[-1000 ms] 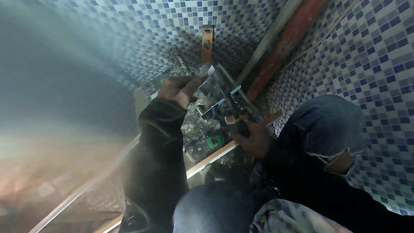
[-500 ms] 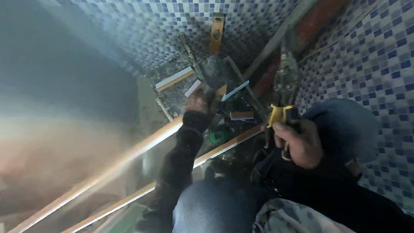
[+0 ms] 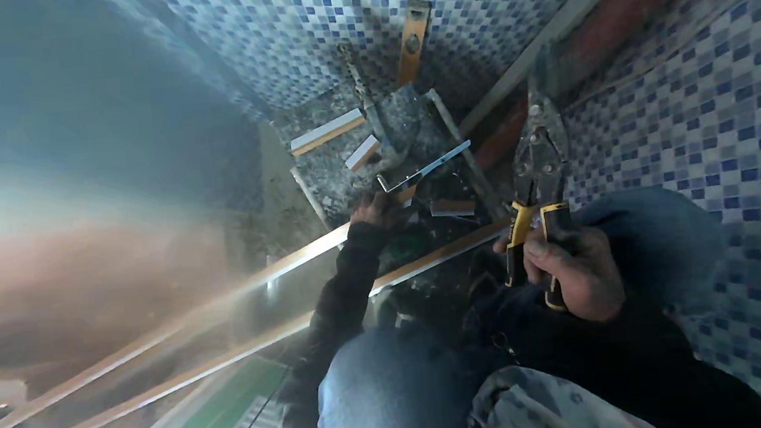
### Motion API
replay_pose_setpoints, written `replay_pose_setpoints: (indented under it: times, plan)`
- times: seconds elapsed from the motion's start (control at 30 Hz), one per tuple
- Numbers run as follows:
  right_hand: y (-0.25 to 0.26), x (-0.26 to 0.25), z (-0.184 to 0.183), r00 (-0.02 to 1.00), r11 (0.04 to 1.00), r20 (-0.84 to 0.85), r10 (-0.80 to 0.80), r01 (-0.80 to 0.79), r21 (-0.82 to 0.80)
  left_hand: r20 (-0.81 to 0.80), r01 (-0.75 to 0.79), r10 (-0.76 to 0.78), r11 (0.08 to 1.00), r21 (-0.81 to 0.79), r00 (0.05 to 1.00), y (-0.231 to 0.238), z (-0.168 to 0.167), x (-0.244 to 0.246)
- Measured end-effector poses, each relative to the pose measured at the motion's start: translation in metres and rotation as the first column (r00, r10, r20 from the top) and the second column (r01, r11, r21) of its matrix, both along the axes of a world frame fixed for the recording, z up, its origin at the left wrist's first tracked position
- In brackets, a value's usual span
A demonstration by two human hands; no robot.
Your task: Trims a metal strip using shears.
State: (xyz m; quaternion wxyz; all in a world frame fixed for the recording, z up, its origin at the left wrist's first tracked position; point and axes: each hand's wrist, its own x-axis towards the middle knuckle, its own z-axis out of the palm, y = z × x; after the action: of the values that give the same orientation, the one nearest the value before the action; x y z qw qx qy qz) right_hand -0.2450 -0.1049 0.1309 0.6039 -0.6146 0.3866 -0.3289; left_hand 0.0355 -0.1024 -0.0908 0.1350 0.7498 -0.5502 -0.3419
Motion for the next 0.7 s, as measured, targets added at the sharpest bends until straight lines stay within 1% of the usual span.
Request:
replay_pose_setpoints:
  times: [0.07,0.17,0.23,0.27,0.33,0.37,0.4,0.43,0.5,0.53,0.57,0.6,0.63,0.67,0.7]
  plan:
    - [-0.006,-0.006,0.013,0.998,0.992,0.037,0.06,-0.064,0.109,0.042,0.003,-0.002,1.0,-0.014,0.999,0.002,-0.014,-0.002]
    - [-0.026,-0.023,0.051,0.978,0.939,0.092,0.188,-0.207,0.275,0.128,0.016,-0.007,0.997,-0.07,0.992,0.006,-0.026,-0.006]
    - [-0.043,-0.037,0.078,0.967,0.916,0.113,0.23,-0.254,0.31,0.148,0.018,-0.011,0.999,-0.049,0.989,0.008,-0.025,-0.007]
    - [-0.053,-0.043,0.09,0.967,0.922,0.092,0.238,-0.255,0.29,0.15,0.011,-0.005,0.999,-0.039,0.989,0.009,-0.024,-0.007]
    - [-0.08,-0.053,0.108,0.958,0.949,-0.04,0.286,-0.277,0.151,0.116,-0.042,0.048,0.998,-0.054,0.992,0.015,-0.027,0.0]
    - [-0.096,-0.063,0.111,0.938,0.948,-0.138,0.319,-0.314,0.053,0.084,-0.099,0.106,0.992,-0.078,0.991,0.021,-0.03,0.006]
    - [-0.113,-0.072,0.11,0.909,0.937,-0.27,0.318,-0.344,-0.053,0.056,-0.183,0.188,0.979,-0.091,0.981,0.03,-0.031,0.013]
    - [-0.129,-0.08,0.105,0.863,0.914,-0.408,0.296,-0.381,-0.142,0.027,-0.292,0.298,0.947,-0.132,0.954,0.043,-0.036,0.022]
    - [-0.153,-0.086,0.09,0.735,0.85,-0.643,0.216,-0.466,-0.247,-0.04,-0.539,0.542,0.82,-0.19,0.839,0.081,-0.052,0.041]
    - [-0.162,-0.087,0.077,0.668,0.829,-0.721,0.184,-0.5,-0.251,-0.031,-0.626,0.639,0.742,-0.239,0.769,0.103,-0.065,0.051]
    - [-0.166,-0.085,0.063,0.601,0.829,-0.781,0.17,-0.516,-0.217,-0.021,-0.687,0.71,0.672,-0.276,0.704,0.125,-0.07,0.06]
    - [-0.169,-0.083,0.046,0.537,0.834,-0.824,0.182,-0.528,-0.161,-0.002,-0.731,0.761,0.622,-0.283,0.648,0.146,-0.069,0.067]
    - [-0.172,-0.079,0.027,0.474,0.837,-0.856,0.208,-0.539,-0.095,0.007,-0.791,0.818,0.559,-0.247,0.576,0.161,-0.065,0.072]
    - [-0.175,-0.074,0.007,0.408,0.84,-0.879,0.246,-0.543,-0.016,-0.005,-0.874,0.877,0.478,-0.089,0.48,0.166,-0.043,0.074]
    - [-0.177,-0.067,-0.011,0.357,0.841,-0.888,0.291,-0.538,0.06,0.007,-0.903,0.903,0.431,-0.001,0.431,0.172,-0.025,0.076]
